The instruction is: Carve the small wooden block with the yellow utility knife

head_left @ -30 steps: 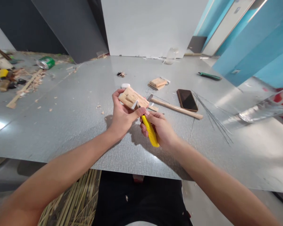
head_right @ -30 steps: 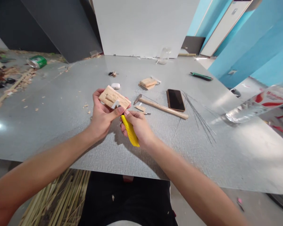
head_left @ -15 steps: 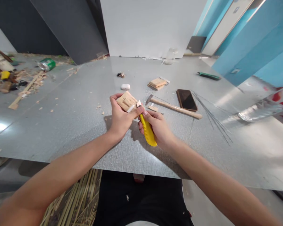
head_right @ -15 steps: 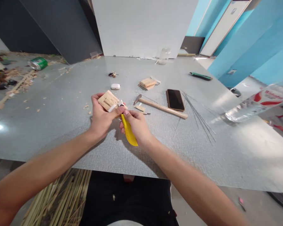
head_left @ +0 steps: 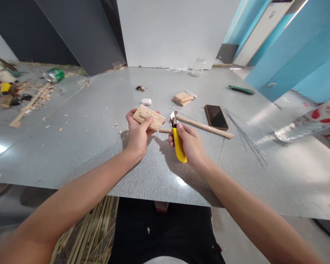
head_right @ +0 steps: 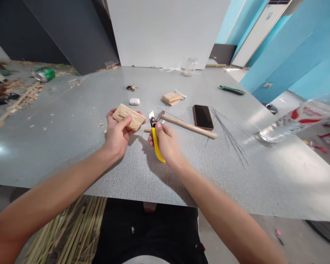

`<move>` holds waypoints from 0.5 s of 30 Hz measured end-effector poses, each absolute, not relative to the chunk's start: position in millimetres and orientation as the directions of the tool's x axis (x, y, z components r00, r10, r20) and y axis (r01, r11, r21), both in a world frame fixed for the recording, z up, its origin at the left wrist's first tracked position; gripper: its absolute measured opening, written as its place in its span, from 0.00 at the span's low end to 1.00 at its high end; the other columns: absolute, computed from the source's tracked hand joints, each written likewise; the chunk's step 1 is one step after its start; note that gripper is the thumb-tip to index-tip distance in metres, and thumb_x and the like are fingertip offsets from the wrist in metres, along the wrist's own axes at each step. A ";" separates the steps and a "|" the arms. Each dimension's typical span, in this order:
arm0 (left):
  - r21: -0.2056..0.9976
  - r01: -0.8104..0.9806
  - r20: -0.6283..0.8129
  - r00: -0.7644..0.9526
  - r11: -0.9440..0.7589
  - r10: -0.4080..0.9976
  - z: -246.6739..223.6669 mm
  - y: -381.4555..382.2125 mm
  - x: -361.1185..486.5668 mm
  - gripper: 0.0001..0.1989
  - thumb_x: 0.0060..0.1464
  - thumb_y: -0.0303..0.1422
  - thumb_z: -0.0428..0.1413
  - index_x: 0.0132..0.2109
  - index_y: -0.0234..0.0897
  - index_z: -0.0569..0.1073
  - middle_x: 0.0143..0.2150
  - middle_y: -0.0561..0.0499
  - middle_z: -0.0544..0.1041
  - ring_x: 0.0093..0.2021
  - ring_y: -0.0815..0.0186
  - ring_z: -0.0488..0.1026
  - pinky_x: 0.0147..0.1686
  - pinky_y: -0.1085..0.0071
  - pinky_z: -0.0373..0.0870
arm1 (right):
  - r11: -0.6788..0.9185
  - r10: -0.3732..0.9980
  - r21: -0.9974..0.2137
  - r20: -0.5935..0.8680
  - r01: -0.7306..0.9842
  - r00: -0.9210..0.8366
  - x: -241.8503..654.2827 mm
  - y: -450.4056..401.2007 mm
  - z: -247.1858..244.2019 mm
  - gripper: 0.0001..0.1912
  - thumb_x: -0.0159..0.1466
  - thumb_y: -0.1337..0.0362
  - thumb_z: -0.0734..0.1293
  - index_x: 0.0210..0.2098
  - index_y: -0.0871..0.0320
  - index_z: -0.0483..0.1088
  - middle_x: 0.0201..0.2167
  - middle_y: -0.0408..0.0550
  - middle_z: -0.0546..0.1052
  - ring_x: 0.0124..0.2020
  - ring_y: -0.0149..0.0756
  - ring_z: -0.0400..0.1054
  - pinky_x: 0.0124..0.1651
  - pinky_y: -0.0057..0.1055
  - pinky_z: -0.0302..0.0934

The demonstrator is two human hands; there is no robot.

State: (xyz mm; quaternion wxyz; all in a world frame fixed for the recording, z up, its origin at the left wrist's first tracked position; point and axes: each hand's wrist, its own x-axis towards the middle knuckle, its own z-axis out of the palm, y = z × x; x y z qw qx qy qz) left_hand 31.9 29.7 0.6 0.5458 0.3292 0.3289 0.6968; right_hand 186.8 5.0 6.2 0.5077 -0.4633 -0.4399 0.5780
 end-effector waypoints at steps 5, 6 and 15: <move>0.817 -0.549 0.099 -0.168 -0.177 0.981 1.2 29.7 31.1 0.25 0.54 0.28 0.68 0.52 0.44 0.63 0.55 0.44 0.84 0.58 0.54 0.83 0.55 0.58 0.81 | 0.175 0.984 -0.968 0.164 0.177 -0.076 192.3 10.7 2.6 0.23 0.71 0.44 0.70 0.29 0.52 0.65 0.23 0.41 0.66 0.25 0.35 0.58 0.30 0.34 0.49; 0.824 -0.542 0.100 -0.146 -0.164 0.984 1.1 29.7 30.7 0.23 0.54 0.29 0.69 0.51 0.42 0.66 0.55 0.43 0.84 0.58 0.54 0.83 0.57 0.58 0.80 | 0.220 0.975 -0.937 0.203 0.271 -0.090 193.2 11.0 3.0 0.23 0.71 0.45 0.71 0.28 0.52 0.64 0.23 0.42 0.66 0.26 0.35 0.57 0.30 0.35 0.47; 0.854 -0.515 -0.017 -0.160 -0.069 0.987 -0.9 35.3 25.0 0.23 0.42 0.28 0.74 0.42 0.41 0.72 0.38 0.55 0.81 0.38 0.66 0.80 0.39 0.69 0.79 | 0.328 0.944 -0.745 0.263 0.581 -0.197 195.9 14.3 5.1 0.20 0.70 0.52 0.71 0.27 0.51 0.61 0.25 0.44 0.67 0.28 0.40 0.58 0.34 0.38 0.46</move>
